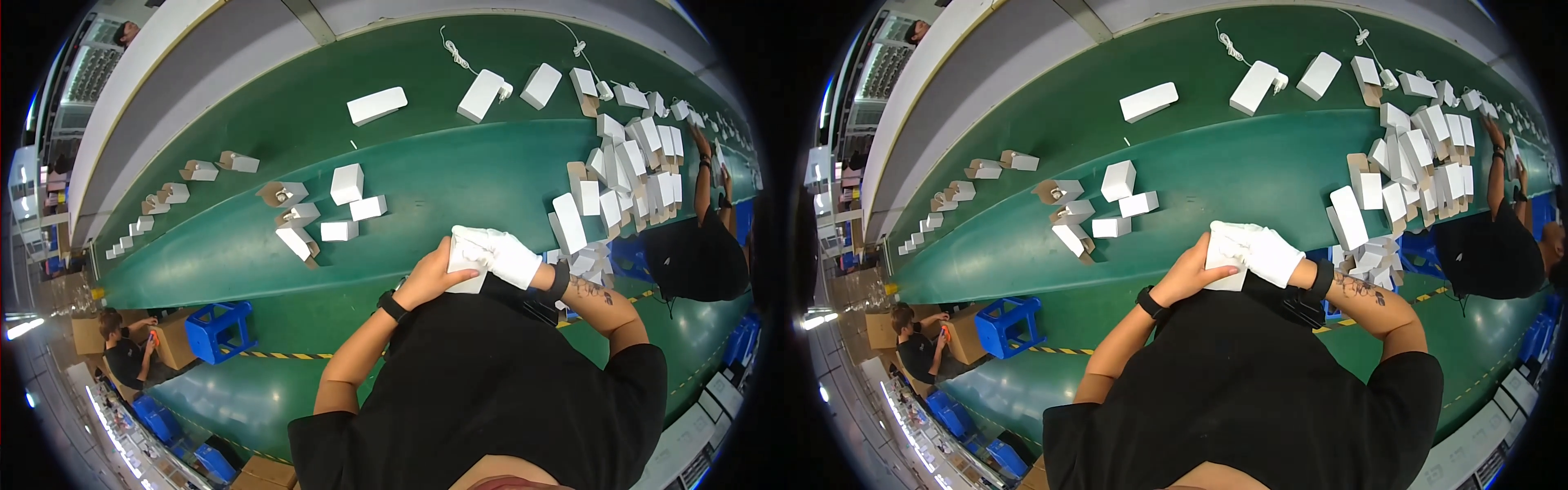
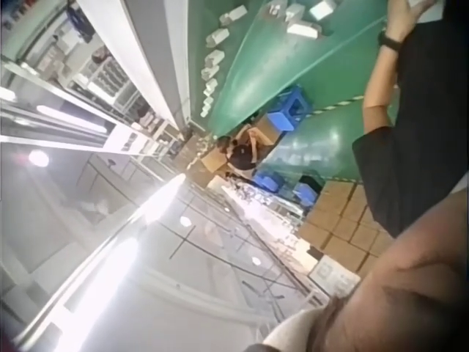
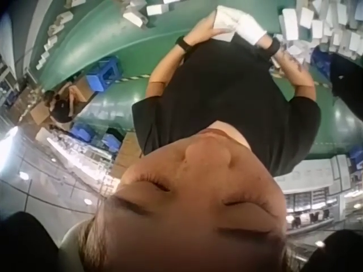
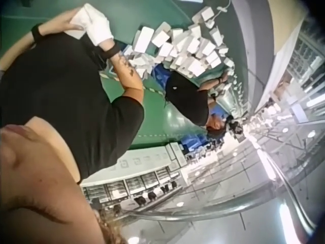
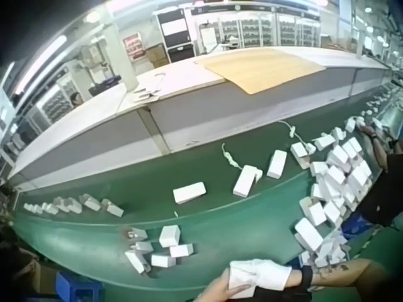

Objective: The person picks up a power adapter and a box, places the adapter inside, and closes the box lid before setting it on the conveyor belt. This process is repeated for several power adapters and boxes.

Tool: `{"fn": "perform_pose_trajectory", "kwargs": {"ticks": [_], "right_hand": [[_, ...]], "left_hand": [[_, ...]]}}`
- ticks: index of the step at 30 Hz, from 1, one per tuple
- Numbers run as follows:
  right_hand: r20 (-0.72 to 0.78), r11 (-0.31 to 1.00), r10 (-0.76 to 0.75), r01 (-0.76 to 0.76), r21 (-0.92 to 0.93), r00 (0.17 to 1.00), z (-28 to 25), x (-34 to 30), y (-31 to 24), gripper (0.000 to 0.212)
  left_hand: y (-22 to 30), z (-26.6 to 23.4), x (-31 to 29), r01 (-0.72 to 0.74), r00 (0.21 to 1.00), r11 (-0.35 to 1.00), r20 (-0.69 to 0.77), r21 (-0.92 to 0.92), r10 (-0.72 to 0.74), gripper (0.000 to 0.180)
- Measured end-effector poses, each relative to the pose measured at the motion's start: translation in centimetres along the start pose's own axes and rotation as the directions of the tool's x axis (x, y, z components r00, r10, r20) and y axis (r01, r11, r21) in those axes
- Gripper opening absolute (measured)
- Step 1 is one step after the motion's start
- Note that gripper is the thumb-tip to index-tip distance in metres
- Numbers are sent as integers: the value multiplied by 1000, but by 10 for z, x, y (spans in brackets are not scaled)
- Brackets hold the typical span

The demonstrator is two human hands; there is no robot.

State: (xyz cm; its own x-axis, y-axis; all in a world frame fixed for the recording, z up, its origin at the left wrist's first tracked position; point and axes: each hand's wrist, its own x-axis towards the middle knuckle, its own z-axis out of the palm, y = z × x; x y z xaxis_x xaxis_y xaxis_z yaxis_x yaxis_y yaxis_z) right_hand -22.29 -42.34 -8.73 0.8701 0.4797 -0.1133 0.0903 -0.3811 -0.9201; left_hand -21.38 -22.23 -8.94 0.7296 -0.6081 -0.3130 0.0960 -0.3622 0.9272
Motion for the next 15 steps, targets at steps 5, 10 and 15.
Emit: {"fn": "perform_pose_trajectory", "kwargs": {"ticks": [5,10,15], "right_hand": [[180,921,83,-144,363,980,-16,6,6,47],[117,926,34,13,-377,993,-6,7,-24,51],[89,996,56,-50,-68,994,-4,11,-10,50]], "left_hand": [[-2,-5,3,-6,999,1000,41,0,6,60],[-13,-5,6,-12,998,1000,62,-2,12,61],[-20,-4,9,-107,993,988,28,-109,111,62]]}}
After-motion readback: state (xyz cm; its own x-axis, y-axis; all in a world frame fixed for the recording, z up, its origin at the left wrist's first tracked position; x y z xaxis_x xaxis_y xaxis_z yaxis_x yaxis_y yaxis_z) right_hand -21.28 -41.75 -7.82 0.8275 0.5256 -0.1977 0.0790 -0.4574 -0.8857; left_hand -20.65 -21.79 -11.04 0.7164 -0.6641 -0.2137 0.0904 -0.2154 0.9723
